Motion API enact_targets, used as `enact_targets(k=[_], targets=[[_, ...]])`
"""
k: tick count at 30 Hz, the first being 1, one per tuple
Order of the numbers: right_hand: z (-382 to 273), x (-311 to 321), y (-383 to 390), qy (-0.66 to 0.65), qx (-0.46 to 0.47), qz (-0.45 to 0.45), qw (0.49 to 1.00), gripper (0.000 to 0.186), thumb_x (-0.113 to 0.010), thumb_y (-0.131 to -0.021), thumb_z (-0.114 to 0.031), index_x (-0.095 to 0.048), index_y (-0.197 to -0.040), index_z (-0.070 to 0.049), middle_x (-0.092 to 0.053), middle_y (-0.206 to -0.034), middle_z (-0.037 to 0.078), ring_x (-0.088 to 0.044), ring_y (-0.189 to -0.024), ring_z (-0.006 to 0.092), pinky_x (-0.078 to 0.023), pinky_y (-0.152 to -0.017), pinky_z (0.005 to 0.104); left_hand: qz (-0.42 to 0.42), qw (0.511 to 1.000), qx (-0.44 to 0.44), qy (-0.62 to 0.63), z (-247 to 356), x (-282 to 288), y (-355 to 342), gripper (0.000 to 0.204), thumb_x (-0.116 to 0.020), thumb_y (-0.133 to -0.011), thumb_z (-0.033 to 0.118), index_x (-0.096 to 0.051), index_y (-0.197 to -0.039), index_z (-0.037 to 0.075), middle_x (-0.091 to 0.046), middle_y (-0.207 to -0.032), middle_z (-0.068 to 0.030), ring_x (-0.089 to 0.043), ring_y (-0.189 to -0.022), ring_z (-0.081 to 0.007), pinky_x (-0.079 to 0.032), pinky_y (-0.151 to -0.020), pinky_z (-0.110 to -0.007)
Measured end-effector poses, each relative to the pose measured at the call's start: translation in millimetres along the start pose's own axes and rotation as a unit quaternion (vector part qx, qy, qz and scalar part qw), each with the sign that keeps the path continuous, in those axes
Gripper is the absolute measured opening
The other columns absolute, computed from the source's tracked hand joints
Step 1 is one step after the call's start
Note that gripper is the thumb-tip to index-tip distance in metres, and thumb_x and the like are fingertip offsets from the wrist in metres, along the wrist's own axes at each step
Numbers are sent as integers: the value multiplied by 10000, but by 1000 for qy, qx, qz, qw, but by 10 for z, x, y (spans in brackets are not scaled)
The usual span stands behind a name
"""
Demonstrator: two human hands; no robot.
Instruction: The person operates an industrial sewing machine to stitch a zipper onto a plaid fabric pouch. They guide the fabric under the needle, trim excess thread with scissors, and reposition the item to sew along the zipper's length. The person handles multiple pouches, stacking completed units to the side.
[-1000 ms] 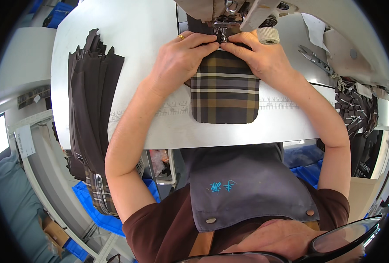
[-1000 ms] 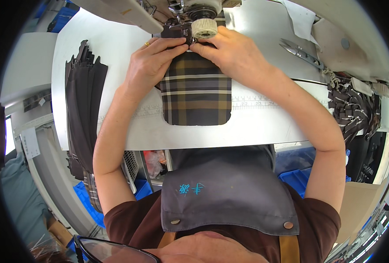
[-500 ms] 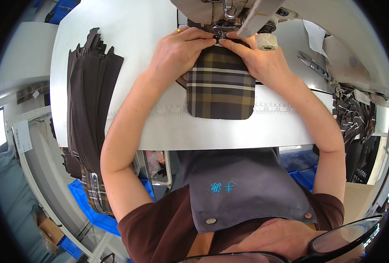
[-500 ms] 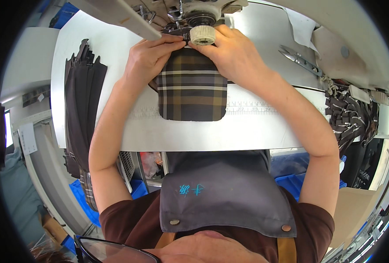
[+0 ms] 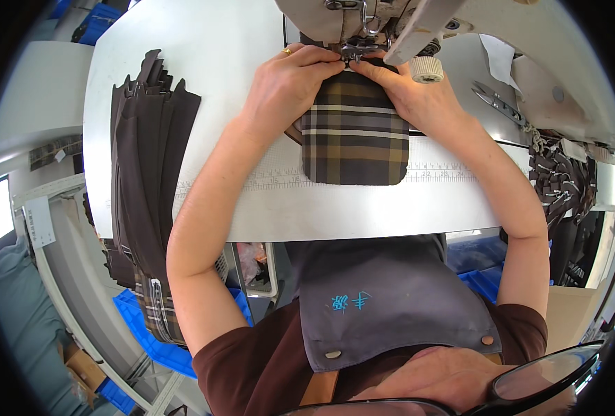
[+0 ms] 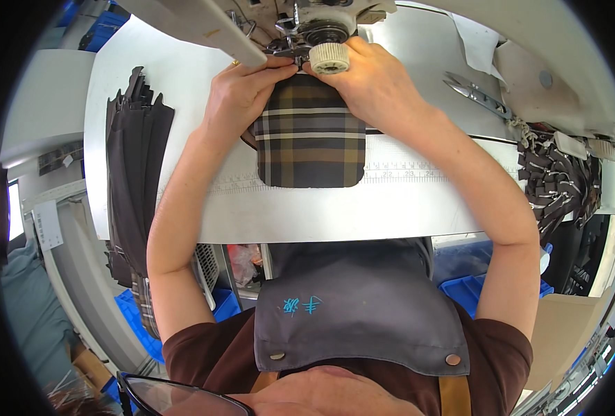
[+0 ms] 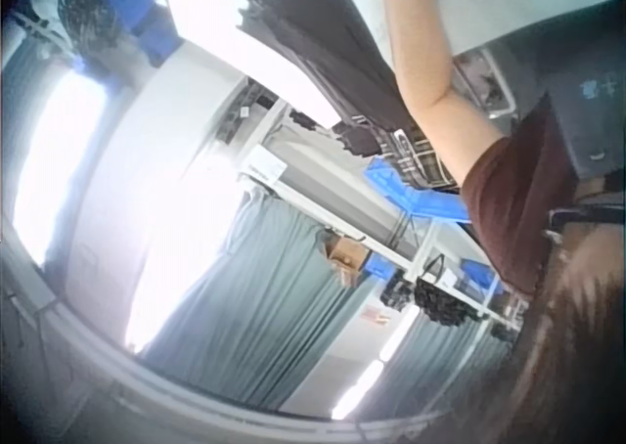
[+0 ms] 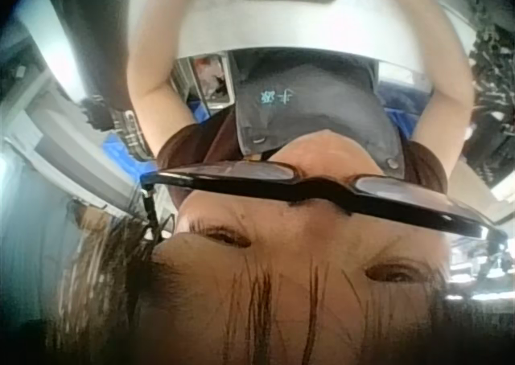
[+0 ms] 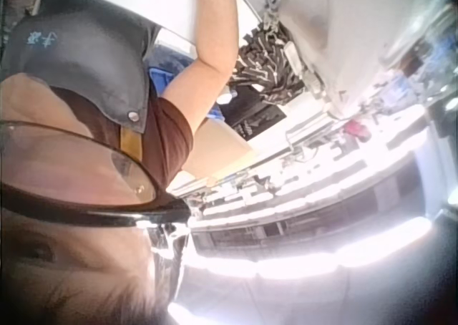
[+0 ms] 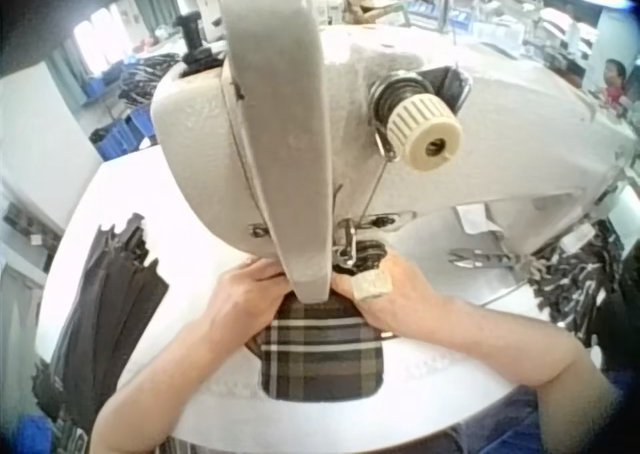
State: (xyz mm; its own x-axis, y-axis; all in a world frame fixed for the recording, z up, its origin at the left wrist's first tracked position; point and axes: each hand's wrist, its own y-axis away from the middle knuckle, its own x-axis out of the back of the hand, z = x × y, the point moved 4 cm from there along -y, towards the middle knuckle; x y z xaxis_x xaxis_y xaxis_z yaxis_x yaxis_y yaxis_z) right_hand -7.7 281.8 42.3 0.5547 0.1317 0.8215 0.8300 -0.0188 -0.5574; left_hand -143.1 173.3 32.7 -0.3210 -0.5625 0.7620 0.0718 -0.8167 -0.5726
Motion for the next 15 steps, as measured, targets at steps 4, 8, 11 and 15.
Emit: enact_targets(k=[4,8,11,15], targets=[[29,-9,2,-17,-2,-4,1000,322,-624,-735,-39,-668,-1032,-154,-589,-855,59,-559,-811,242,-486,-680,337,-2,1000,0,1,-1,6,5,282,-606,-666,-31,-709,-898,92,-672,-944,-22,-627,-871,-216,-535,-727,-313],[56,-29,-7,-27,-2,6,1000,320,-634,-728,-30,-667,-1022,-154,-588,-847,58,-563,-813,243,-488,-678,338,7,1000,1,3,5,4,2,282,-606,-667,-30,-710,-896,96,-672,-945,-21,-628,-865,-217,-535,-721,-313],[86,-47,2,-59,8,20,998,330,-644,-715,-25,-666,-1020,-151,-586,-848,55,-566,-819,242,-490,-682,343,8,1000,-1,-8,12,2,2,280,-609,-669,-30,-710,-897,98,-673,-940,-19,-628,-861,-215,-536,-718,-314],[149,-113,55,-63,7,18,998,324,-649,-715,-30,-665,-1017,-147,-586,-849,52,-569,-813,243,-493,-687,344,7,1000,0,-3,5,3,-2,271,-609,-676,-27,-713,-893,98,-675,-934,-16,-630,-857,-206,-537,-715,-315]])
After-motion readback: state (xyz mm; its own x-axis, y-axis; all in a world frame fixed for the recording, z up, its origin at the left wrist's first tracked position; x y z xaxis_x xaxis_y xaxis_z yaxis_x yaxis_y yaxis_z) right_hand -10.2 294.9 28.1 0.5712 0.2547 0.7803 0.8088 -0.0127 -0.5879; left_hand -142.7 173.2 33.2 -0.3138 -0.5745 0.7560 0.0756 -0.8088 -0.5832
